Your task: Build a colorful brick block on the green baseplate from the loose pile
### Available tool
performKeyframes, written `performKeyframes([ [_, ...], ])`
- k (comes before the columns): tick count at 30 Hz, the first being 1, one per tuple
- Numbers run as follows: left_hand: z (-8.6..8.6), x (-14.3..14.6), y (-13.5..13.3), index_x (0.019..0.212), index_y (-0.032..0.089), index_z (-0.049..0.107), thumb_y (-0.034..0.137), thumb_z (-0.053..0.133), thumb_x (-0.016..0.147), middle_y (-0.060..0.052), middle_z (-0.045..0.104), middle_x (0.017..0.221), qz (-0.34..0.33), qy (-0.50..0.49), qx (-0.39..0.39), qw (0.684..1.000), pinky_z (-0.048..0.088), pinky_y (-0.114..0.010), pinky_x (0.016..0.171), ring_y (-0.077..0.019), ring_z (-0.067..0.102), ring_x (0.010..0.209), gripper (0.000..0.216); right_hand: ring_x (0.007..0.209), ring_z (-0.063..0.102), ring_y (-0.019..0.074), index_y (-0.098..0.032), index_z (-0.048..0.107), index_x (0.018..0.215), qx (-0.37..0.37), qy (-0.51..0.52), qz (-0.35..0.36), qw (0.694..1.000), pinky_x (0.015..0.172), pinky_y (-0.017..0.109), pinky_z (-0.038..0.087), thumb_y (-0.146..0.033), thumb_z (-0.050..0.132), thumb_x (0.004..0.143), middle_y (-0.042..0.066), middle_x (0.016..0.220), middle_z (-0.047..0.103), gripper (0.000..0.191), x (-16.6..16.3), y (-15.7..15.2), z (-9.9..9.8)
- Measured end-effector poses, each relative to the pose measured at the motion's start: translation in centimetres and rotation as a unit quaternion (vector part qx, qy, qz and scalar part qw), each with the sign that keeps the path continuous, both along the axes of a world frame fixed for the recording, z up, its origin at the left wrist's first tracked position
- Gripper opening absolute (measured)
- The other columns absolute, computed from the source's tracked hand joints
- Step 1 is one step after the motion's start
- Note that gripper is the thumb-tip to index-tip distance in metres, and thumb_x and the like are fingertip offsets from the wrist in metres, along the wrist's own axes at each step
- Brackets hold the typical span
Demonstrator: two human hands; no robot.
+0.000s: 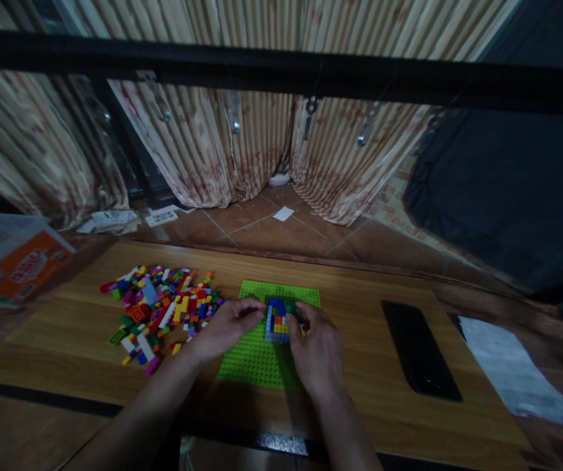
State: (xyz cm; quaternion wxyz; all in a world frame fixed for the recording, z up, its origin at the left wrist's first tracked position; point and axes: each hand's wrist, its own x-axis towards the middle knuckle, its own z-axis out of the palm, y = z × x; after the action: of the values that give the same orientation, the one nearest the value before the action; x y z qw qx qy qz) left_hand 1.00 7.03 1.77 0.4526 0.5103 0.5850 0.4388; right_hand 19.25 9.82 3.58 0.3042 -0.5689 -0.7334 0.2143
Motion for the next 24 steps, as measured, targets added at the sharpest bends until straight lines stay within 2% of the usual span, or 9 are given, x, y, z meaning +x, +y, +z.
performKeyframes([
  [6,-0.1,0.1,0.0,0.099,0.014,0.071,0.025,0.054,0.083,-0.005,0.071,0.091,-0.008,0.065,0.016,0.998,0.048,-0.026,0.077,-0.0175,0.063,0.085,0.025,0.077,0.068,0.0215,-0.014,0.068,0.107,-0.011,0.025,0.009,1.000,0.074,0.035,0.052,-0.046,0.055,0.083,0.009,0.090,0.073,0.042,-0.9,-0.3,-0.5],
  [10,-0.2,0.1,0.0,0.106,0.015,0.070,0.024,0.050,0.085,-0.005,0.072,0.092,-0.016,0.094,0.016,0.995,0.049,-0.027,0.080,-0.0179,0.064,0.086,0.030,0.074,0.067,0.0213,-0.015,0.067,0.111,0.014,-0.012,0.020,1.000,0.069,0.034,0.052,-0.043,0.053,0.084,0.009,0.089,0.072,0.042,-1.9,-0.5,-1.2],
  [18,0.0,-0.1,-0.2,0.113,0.014,0.068,0.023,0.046,0.088,-0.006,0.072,0.103,-0.031,0.106,0.001,0.994,0.050,-0.029,0.085,-0.0181,0.065,0.091,0.035,0.074,0.067,0.0218,-0.017,0.067,0.115,0.062,-0.096,0.040,0.993,0.067,0.034,0.051,-0.040,0.049,0.088,0.010,0.095,0.071,0.039,-2.8,-0.5,-1.7],
  [24,0.0,0.0,-0.1,0.115,0.012,0.067,0.020,0.046,0.086,-0.008,0.072,0.104,-0.026,0.111,-0.014,0.993,0.049,-0.030,0.091,-0.0190,0.066,0.096,0.037,0.078,0.067,0.0231,-0.015,0.069,0.110,0.052,-0.089,0.045,0.994,0.070,0.034,0.051,-0.042,0.050,0.087,0.012,0.093,0.072,0.040,-3.1,-0.4,-1.9],
])
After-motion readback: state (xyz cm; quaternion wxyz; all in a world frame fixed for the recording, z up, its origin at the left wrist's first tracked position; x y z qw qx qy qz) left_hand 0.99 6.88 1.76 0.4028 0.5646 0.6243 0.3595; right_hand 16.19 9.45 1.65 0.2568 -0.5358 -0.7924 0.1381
